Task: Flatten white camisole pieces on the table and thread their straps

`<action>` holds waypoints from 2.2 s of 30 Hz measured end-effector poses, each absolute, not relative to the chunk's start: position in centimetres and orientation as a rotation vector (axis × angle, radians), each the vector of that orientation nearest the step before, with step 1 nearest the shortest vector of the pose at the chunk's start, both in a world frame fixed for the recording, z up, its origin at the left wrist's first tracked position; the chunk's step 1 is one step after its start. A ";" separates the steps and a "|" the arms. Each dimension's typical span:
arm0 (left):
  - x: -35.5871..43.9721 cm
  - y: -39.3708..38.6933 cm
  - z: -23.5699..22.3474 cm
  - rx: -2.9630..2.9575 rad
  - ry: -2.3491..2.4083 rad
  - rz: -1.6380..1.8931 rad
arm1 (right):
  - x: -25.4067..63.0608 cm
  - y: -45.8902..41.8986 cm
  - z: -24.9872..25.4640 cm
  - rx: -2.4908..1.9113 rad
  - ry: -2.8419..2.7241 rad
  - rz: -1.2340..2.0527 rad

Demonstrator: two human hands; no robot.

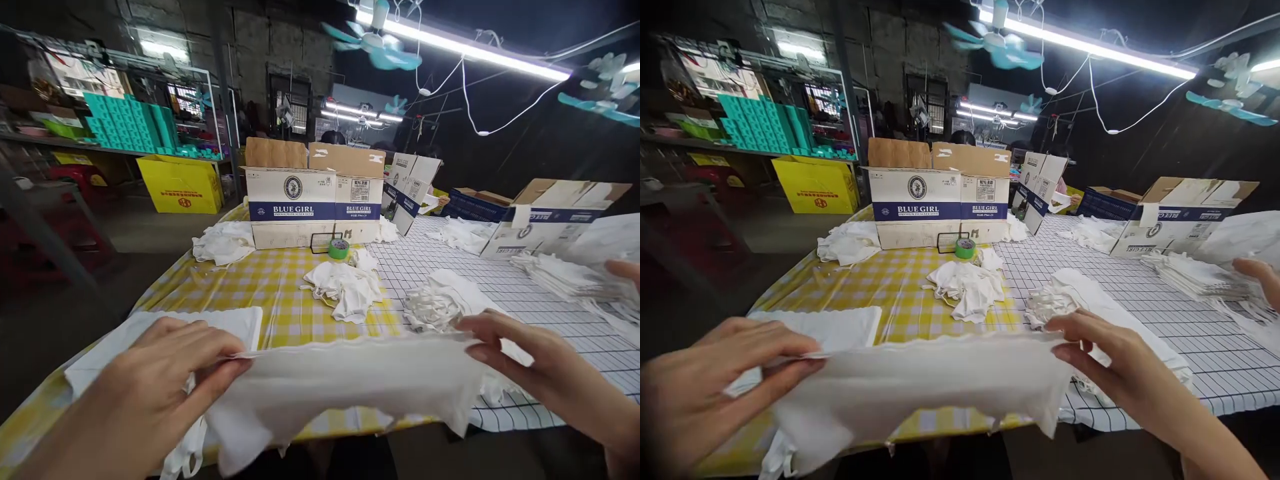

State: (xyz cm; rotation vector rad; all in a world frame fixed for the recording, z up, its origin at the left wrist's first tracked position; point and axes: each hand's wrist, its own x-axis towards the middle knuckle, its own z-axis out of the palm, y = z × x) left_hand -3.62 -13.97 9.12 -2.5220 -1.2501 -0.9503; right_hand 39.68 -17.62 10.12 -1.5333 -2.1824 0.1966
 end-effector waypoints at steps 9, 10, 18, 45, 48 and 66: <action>-0.1 -5.2 -0.2 -2.730 -2.012 -0.720 | 37.7 -7.3 1.0 -1.514 -2.083 0.738; 0.9 -3.7 -2.6 -2.746 -2.096 -0.794 | 37.3 -5.8 -1.4 -1.590 -2.040 0.728; 1.6 1.1 -11.0 -2.891 -2.415 -1.138 | 37.6 -1.3 -10.9 -1.692 -1.993 0.744; 2.7 1.6 -11.0 -2.490 -2.344 -0.906 | 36.9 0.9 -10.1 -1.901 -2.041 0.459; 3.1 -0.1 -12.2 -2.435 -2.320 -0.818 | 35.7 -0.7 -10.9 -1.971 -1.927 0.292; 0.5 -6.7 -12.5 -2.709 -2.414 -0.620 | 38.7 -8.7 -13.9 -2.108 -1.838 0.364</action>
